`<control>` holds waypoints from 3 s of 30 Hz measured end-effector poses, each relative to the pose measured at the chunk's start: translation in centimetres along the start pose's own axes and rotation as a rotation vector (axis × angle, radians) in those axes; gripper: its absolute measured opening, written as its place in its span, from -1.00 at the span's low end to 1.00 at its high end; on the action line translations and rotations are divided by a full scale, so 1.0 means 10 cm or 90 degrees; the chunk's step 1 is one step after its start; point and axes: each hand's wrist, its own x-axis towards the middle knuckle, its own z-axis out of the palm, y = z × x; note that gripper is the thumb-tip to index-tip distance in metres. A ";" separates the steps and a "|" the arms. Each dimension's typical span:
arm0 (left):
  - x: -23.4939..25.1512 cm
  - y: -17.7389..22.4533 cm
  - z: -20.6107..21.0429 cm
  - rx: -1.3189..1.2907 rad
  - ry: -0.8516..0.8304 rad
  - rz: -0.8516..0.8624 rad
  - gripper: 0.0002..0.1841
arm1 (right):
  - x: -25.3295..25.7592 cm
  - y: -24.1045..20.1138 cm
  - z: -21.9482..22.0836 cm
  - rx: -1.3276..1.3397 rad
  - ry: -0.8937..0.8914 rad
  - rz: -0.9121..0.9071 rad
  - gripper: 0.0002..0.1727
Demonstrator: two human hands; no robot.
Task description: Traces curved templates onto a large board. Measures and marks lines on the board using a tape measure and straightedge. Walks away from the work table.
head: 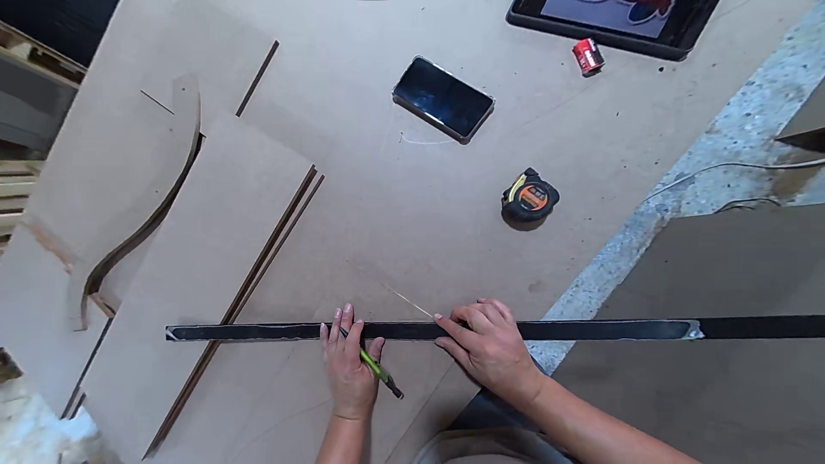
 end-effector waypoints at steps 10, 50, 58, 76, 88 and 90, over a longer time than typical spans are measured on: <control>0.00 0.00 0.01 -0.006 0.001 -0.022 -0.49 | -0.05 -0.03 0.07 -0.031 0.022 0.005 -0.61; 0.87 0.81 -0.18 -0.372 -0.365 -0.371 -0.91 | -0.06 -0.70 0.05 -0.073 -0.263 -0.139 -0.38; 0.71 0.50 -0.27 -0.261 -0.129 -0.148 -0.74 | -0.15 -0.64 0.13 -0.076 -0.256 -0.152 -0.22; 0.28 -0.23 -0.33 0.017 -0.151 0.159 -0.69 | -0.24 -0.56 0.23 -0.092 -0.170 -0.186 -0.22; 0.55 0.18 -0.55 -0.287 -0.157 -0.220 -0.66 | -0.24 -0.60 0.22 -0.069 -0.196 -0.173 -0.20; 0.53 0.20 -0.48 -0.285 -0.144 -0.238 -0.73 | -0.23 -0.60 0.22 -0.068 -0.195 -0.174 -0.18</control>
